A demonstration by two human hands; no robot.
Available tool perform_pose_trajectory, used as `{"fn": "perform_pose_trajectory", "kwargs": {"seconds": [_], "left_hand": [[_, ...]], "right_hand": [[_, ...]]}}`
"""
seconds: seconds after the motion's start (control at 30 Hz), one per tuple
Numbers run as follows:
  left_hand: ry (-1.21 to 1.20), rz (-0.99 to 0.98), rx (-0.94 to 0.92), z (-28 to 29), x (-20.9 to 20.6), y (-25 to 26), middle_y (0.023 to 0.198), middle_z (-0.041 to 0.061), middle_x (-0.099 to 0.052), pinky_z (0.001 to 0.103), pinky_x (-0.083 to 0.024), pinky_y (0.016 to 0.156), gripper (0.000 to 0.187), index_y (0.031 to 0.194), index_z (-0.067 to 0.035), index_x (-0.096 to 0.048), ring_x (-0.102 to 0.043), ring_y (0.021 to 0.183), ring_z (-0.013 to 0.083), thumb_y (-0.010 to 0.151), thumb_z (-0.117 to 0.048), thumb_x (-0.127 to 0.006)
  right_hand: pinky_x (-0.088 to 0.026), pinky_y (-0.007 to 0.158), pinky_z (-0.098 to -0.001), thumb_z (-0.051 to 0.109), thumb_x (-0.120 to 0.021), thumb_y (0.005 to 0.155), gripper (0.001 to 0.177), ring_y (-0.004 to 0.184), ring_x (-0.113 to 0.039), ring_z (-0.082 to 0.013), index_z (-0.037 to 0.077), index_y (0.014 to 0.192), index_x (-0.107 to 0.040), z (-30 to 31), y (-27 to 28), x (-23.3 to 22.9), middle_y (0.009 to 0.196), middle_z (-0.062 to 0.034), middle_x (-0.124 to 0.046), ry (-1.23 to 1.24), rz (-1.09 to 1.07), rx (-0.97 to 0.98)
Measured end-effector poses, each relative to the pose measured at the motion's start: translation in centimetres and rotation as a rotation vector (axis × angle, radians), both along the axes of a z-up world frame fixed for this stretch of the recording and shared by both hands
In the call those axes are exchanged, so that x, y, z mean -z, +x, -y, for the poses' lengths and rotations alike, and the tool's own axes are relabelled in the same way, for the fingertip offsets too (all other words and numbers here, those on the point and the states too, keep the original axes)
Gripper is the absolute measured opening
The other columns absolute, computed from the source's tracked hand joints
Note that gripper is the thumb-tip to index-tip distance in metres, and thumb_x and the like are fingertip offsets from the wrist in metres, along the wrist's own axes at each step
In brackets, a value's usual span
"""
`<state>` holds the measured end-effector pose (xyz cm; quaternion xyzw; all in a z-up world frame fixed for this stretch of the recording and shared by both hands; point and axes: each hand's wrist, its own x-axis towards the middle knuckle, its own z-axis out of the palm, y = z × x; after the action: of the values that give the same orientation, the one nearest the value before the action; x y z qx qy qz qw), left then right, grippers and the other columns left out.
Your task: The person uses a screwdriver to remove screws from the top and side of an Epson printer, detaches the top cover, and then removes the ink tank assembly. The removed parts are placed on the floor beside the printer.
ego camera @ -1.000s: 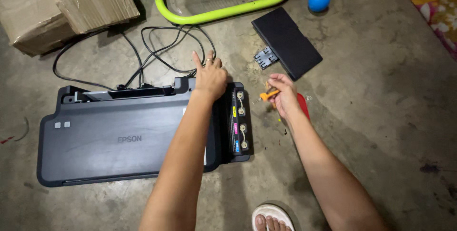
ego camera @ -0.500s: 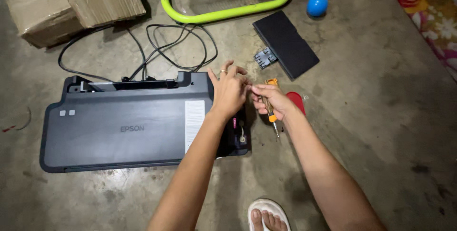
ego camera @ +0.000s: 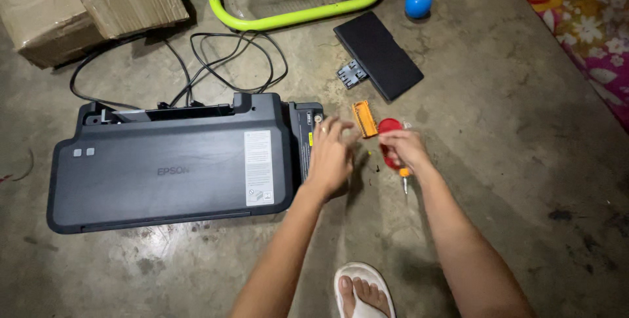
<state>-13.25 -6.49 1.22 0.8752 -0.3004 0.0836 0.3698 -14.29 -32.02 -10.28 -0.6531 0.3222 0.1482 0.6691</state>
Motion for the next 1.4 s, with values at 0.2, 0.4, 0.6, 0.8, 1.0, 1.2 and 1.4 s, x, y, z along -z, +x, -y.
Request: {"fn": "perform_pose_trajectory", "kwargs": {"seconds": [0.2, 0.4, 0.6, 0.8, 1.0, 1.2, 1.4], "left_hand": [[-0.117, -0.059, -0.052, -0.3, 0.2, -4.6, 0.122, 0.011, -0.064, 0.047, -0.044, 0.105, 0.041, 0.114, -0.006, -0.073, -0.054, 0.124, 0.0378, 0.075, 0.003, -0.067], [-0.325, -0.161, -0.212, -1.2, 0.8, -10.6, 0.104, 0.013, -0.067, 0.042, -0.053, 0.083, 0.023, 0.114, -0.004, -0.071, -0.066, 0.097, 0.0353, 0.091, -0.001, -0.067], [-0.465, -0.565, -0.353, -2.8, 3.7, -14.0, 0.08, 0.011, -0.075, 0.031, -0.056, 0.064, 0.02, 0.113, -0.002, -0.074, -0.073, 0.068, 0.0199, 0.098, -0.009, -0.061], [-0.731, -0.84, -0.571, -3.6, 8.8, -15.8, 0.076, 0.006, -0.074, 0.025, -0.051, 0.058, 0.023, 0.111, 0.0, -0.076, -0.064, 0.065, 0.0086, 0.098, -0.017, -0.066], [-1.203, -1.001, -0.838, -4.1, 14.1, -16.9, 0.076, 0.009, -0.071, 0.026, -0.049, 0.054, 0.021, 0.1, 0.006, -0.07, -0.06, 0.059, 0.0121, 0.1, -0.014, -0.07], [-1.303, -1.137, -0.613, -4.0, 12.9, -17.4, 0.093, 0.006, -0.078, 0.025, -0.057, 0.063, 0.027, 0.118, -0.004, -0.073, -0.068, 0.072, 0.0099, 0.093, -0.012, -0.065], [-1.244, -1.185, -0.769, -4.0, 10.6, -16.3, 0.092, 0.004, -0.077, 0.023, -0.054, 0.06, 0.023, 0.107, -0.004, -0.077, -0.066, 0.072, 0.0082, 0.095, -0.022, -0.07]], "right_hand": [[-0.033, 0.036, -0.0286, 0.006, -0.078, 0.084, 0.011, 0.041, -0.046, -0.0102, 0.003, 0.095, -0.076, 2.9, -2.3, 3.9, 0.061, -0.0017, -0.059, -0.188, -0.009, 0.19], [-0.033, 0.037, -0.0292, 0.007, -0.08, 0.083, 0.01, 0.042, -0.046, -0.0102, 0.004, 0.092, -0.076, 2.9, -2.3, 5.0, 0.06, -0.0016, -0.06, -0.237, -0.056, 0.188], [-0.035, 0.037, -0.0317, 0.001, -0.068, 0.084, 0.016, 0.043, -0.048, -0.0128, 0.006, 0.1, -0.072, 2.1, -2.4, 5.0, 0.067, -0.0043, -0.064, -0.277, -0.043, 0.239], [-0.045, 0.042, -0.0357, 0.006, -0.05, 0.087, 0.021, 0.05, -0.055, -0.0198, 0.006, 0.106, -0.059, -0.1, -3.7, 5.1, 0.07, -0.0081, -0.056, 0.208, 0.104, 0.381], [-0.037, 0.04, -0.0288, 0.021, -0.048, 0.097, 0.018, 0.061, -0.064, -0.0192, 0.007, 0.107, -0.055, -5.9, -7.8, 4.4, 0.075, -0.0083, -0.059, 0.299, 0.044, 0.484], [-0.032, 0.035, -0.0272, 0.02, -0.05, 0.1, 0.015, 0.049, -0.05, -0.0149, 0.009, 0.108, -0.056, -11.0, -10.7, 3.0, 0.076, -0.0082, -0.063, 0.23, 0.027, 0.499], [-0.033, 0.039, -0.0245, 0.026, -0.056, 0.104, 0.021, 0.051, -0.048, -0.01, 0.007, 0.109, -0.061, -16.1, -12.7, 0.9, 0.082, -0.0046, -0.065, 0.105, 0.135, 0.416]]}}
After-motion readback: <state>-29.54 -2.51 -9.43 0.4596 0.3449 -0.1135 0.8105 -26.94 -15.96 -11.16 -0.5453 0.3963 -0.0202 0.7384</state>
